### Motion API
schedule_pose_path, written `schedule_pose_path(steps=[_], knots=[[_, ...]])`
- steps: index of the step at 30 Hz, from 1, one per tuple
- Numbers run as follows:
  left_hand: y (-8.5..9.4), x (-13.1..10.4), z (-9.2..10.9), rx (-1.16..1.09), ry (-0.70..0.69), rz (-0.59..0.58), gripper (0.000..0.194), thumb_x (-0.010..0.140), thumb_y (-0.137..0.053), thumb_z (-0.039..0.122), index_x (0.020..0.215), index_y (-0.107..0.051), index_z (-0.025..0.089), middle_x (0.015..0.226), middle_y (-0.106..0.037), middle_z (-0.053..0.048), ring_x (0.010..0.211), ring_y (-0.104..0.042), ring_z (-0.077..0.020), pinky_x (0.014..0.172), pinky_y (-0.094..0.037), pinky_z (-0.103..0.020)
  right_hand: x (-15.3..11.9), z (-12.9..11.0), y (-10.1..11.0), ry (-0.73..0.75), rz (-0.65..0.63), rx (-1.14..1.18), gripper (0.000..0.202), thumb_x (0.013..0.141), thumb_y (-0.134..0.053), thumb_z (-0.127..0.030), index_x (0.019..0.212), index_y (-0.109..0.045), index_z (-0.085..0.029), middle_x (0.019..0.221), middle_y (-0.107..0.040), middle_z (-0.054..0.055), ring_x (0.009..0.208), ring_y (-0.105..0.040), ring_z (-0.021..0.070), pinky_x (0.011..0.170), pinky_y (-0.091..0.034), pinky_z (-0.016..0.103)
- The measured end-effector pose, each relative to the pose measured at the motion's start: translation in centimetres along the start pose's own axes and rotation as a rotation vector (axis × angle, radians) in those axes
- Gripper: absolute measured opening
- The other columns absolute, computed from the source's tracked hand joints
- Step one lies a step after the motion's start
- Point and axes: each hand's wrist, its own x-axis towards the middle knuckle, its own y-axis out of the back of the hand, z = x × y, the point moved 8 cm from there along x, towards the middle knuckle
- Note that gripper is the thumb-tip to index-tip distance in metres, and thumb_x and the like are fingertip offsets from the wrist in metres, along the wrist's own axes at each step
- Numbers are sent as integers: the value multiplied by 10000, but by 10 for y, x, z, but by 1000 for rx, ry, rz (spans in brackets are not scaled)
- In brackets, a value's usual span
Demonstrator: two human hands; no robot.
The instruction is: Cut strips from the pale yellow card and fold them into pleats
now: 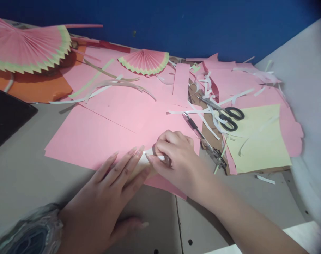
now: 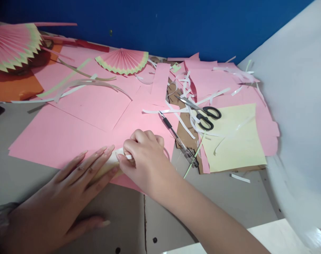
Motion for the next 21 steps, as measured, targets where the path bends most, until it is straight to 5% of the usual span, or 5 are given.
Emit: schedule_pose_path(steps=[21], knots=[[0,-4,0,6,-17,53,924,778,-418,707,1418,-317,48,1501,-285,-163,1364,-279,-285,1128,-99,-403,0,1,-2,59,13,6,167,851,-514,-199,703,-438,-194,873,-506,15,871,-458,177,769,-299,338]])
